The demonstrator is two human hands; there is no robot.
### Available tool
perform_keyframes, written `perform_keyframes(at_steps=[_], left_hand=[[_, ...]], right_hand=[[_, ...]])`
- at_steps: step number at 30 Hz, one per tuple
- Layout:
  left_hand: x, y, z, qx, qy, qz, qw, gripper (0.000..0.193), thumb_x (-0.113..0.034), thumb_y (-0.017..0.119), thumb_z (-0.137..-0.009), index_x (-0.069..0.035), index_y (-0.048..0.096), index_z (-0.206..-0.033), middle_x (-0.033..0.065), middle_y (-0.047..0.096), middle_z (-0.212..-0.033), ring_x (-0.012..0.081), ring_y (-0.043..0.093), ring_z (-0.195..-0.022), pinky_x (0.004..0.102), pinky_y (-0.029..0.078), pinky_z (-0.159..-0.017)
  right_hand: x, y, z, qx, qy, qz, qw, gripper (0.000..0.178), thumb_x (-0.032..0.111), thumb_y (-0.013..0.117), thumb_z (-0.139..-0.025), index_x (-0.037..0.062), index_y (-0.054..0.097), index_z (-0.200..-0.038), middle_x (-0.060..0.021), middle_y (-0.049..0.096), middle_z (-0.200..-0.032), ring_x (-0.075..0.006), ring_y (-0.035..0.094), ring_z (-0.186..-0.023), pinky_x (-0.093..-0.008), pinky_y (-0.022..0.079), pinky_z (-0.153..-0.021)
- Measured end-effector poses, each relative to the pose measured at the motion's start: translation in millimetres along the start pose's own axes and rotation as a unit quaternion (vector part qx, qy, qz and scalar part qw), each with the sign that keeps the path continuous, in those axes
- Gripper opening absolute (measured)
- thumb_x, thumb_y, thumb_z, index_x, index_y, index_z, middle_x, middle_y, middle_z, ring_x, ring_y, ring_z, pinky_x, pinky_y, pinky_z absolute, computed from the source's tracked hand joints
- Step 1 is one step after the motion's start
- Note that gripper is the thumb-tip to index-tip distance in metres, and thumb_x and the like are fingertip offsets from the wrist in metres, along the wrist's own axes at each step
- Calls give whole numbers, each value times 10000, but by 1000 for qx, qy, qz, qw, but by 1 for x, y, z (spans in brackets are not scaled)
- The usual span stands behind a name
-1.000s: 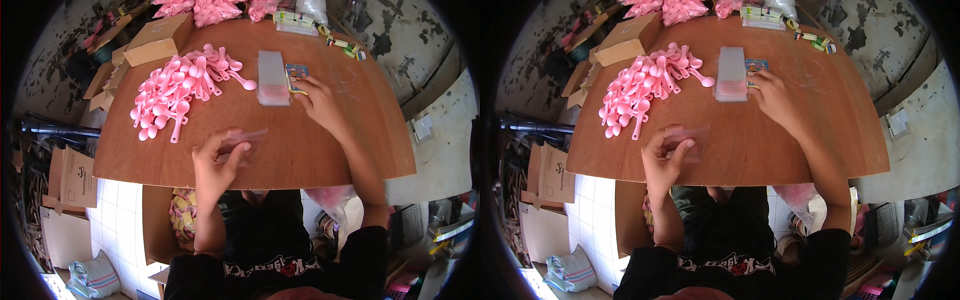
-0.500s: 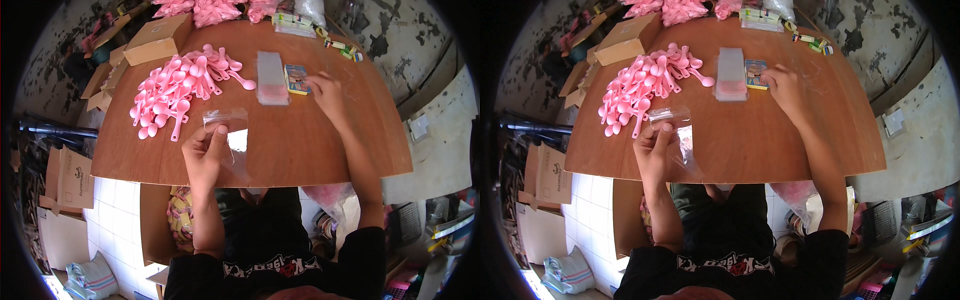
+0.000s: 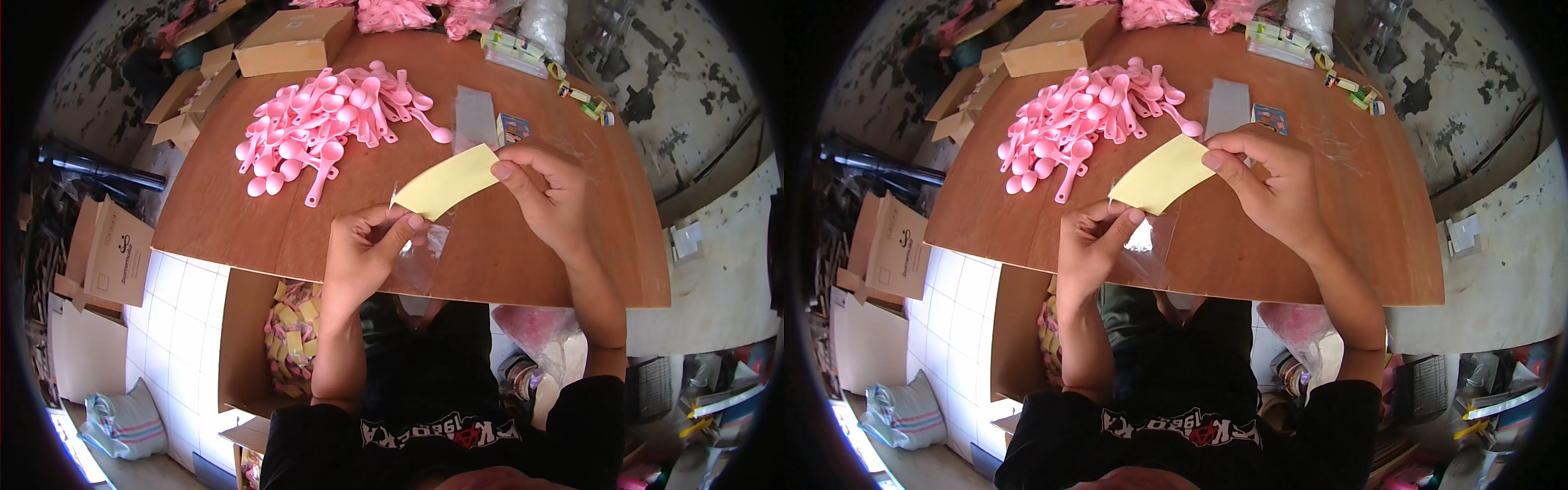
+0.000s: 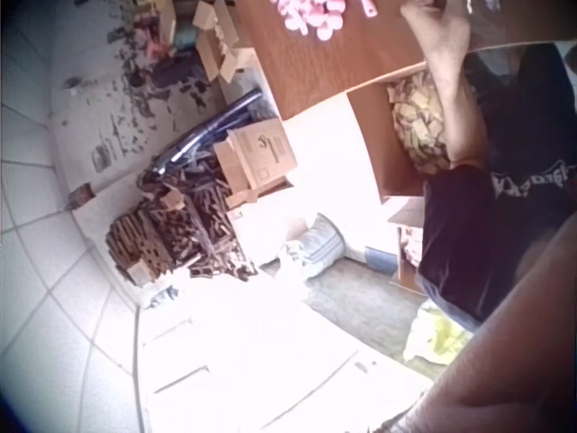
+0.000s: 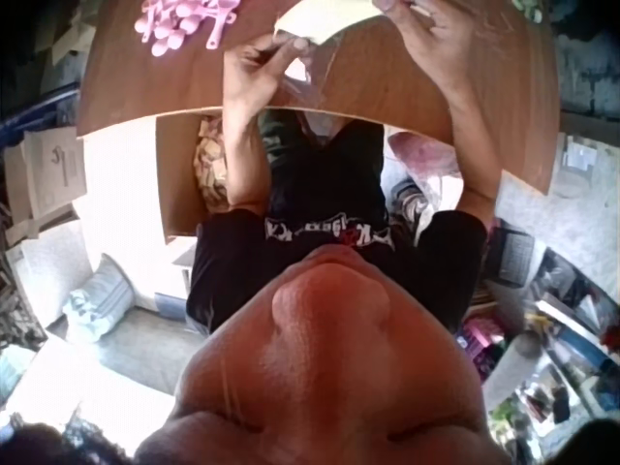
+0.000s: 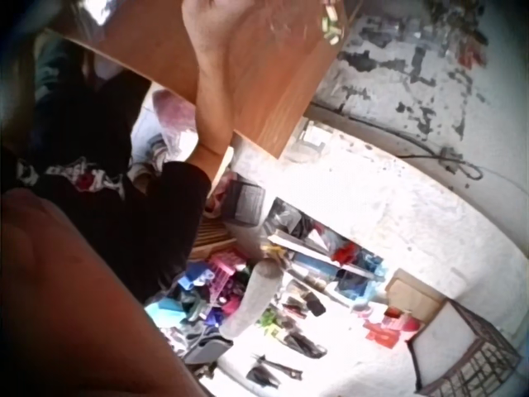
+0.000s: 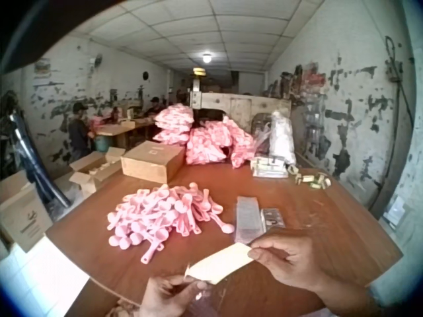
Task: The person repeatedly picks up pink plastic spoons, places each into a small clear plastic bag with a yellow label, and sets the sealed bag aside. The person also handles small printed cards and stacks of bags on the table while packaging.
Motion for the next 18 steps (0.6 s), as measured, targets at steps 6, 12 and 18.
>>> perform_keyframes(at_steps=[6,12,18], left_hand=[[3,1,3,46,-13,-87,995,167,-91,675,-922,46,719,-1008,69,720,-836,81,639,-760,225,500,-699],[4,-2,4,20,-33,-89,995,191,-127,683,-923,39,723,-1008,68,721,-800,82,641,-729,226,499,-675],[4,13,5,58,-48,-92,993,200,-131,687,-922,51,718,-1000,51,722,-812,58,626,-732,220,492,-643]], right_hand=[[8,2,1,-4,-18,20,1000,98,47,705,-867,-39,697,-915,-97,705,-850,-129,633,-728,-249,487,-668],[4,7,5,31,-5,32,999,102,45,710,-865,-36,699,-926,-91,701,-843,-128,638,-742,-253,494,-678],[0,23,14,65,64,-22,996,84,31,721,-853,-20,702,-917,-78,695,-876,-126,650,-777,-256,510,-721]])
Point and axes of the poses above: each hand's wrist, its own z-axis away from the middle knuckle, its own y-axis out of the palm, x = y × z, the point moved 10 cm from there along -z, towards the middle knuckle
